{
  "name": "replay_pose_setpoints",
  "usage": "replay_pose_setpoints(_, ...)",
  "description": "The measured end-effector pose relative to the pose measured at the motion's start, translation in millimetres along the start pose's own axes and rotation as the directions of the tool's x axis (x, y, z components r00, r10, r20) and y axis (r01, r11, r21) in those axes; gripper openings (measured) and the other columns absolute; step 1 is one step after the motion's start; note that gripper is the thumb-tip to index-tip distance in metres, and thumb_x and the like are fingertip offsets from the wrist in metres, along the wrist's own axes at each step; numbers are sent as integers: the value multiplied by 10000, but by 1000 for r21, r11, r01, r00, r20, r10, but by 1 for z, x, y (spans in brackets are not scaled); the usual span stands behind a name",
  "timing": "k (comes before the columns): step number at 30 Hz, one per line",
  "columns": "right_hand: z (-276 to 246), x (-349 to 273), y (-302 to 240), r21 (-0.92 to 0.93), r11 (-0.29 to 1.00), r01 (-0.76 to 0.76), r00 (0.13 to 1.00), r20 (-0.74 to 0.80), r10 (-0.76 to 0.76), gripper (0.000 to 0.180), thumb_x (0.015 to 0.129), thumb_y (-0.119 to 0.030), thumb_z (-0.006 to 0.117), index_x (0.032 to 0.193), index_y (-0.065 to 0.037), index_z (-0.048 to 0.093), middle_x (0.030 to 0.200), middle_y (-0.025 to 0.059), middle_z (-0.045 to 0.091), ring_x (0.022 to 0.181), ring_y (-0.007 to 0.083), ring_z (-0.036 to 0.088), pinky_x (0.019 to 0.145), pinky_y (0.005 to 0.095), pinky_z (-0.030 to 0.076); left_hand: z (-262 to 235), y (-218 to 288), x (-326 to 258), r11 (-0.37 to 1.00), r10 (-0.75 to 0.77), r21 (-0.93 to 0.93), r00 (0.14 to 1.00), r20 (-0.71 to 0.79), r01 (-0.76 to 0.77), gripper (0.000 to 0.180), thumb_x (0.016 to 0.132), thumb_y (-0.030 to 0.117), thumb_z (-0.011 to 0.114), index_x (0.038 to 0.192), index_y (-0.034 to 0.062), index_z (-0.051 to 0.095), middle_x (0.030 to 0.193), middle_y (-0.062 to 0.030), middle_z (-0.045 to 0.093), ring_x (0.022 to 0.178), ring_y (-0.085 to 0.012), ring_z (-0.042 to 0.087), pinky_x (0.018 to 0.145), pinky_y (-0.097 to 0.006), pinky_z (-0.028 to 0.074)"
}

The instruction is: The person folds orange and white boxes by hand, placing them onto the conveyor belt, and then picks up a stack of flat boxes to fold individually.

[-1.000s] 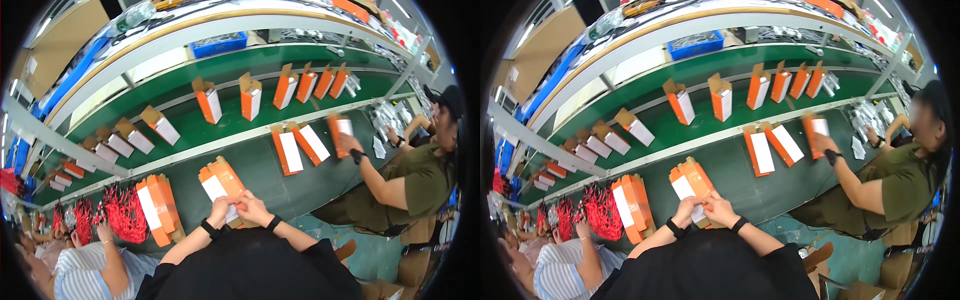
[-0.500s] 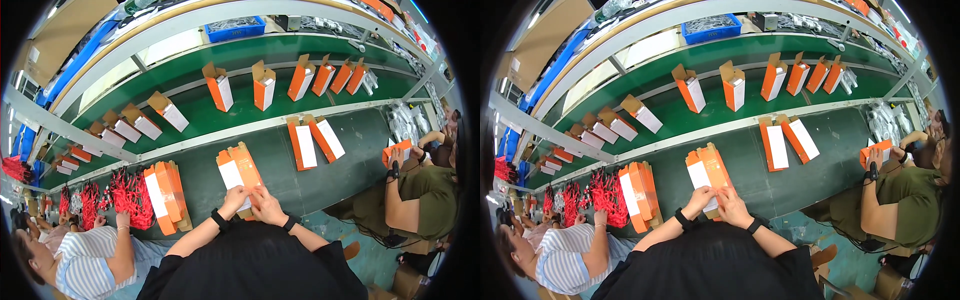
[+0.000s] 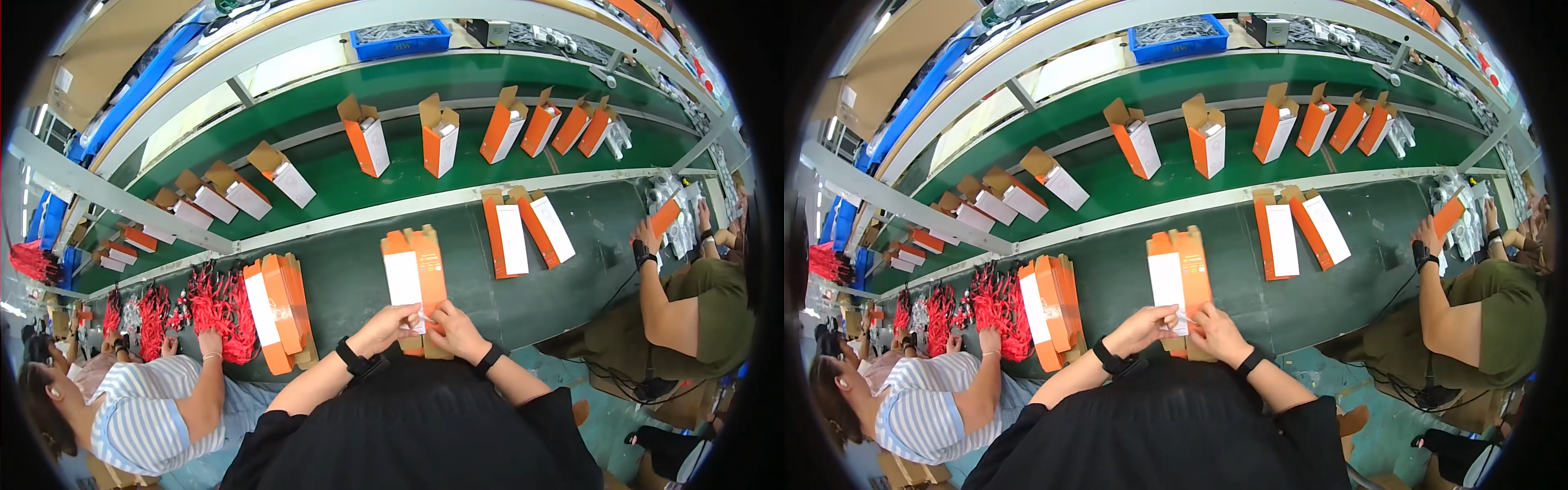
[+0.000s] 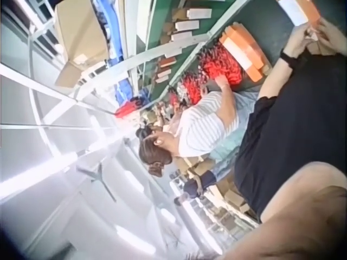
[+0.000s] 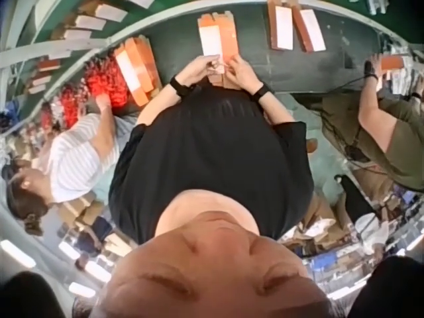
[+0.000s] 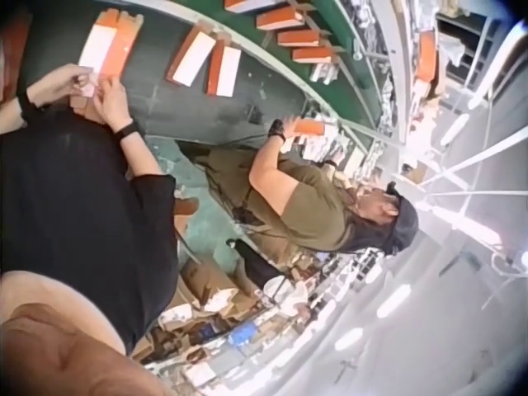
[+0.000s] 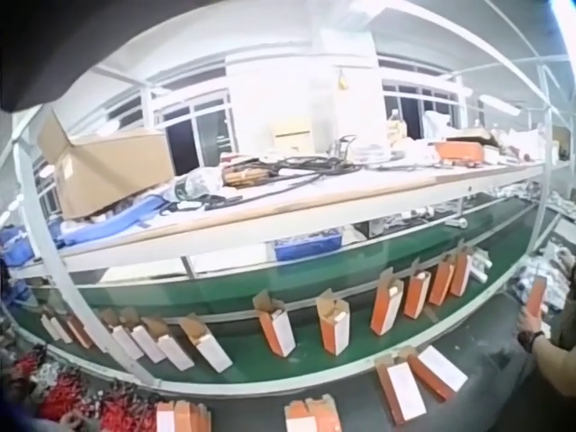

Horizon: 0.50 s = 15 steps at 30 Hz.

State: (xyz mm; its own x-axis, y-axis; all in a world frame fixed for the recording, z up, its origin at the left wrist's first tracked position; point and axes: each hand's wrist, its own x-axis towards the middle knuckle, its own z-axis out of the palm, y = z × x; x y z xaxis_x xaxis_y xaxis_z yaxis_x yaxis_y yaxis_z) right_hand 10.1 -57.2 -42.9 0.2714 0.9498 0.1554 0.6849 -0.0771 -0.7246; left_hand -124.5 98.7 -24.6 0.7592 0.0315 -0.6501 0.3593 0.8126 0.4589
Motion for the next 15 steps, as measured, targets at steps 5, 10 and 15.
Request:
replay_pose_setpoints(5, -3, 1, 7, 109, 992, -70, 997, 34, 66, 174, 742, -108, 636, 886, -30, 580, 903, 128, 506, 797, 322, 583, 702, 401, 504, 3, -12, 4, 235, 778, 869, 620, 101, -436, 247, 859, 290, 622, 888, 45, 623, 957, -55, 598, 962, -266, 490, 808, -381, 414)
replay_pose_setpoints(10, 0, 6, 3, 154, 983, -101, 994, -30, 106, 131, 736, -109, 661, 773, -32, 562, 803, 106, 516, 720, 292, 578, 643, 354, 484, 2, -24, 14, -90, 668, 959, 698, 258, -268, 246, 783, 360, 687, 839, 122, 656, 967, 4, 586, 931, -255, 475, 804, -400, 346)
replay_pose_setpoints(15, -10, 1, 11, 279, 951, -133, 988, 115, 105, 287, 744, -114, 681, 624, -15, 440, 664, 69, 436, 587, 191, 464, 543, 307, 377, -6, -18, 15, 14, 543, 954, 803, 245, -300, 261, 819, 378, 649, 721, 138, 625, 791, 39, 568, 882, -204, 462, 774, -375, 307)
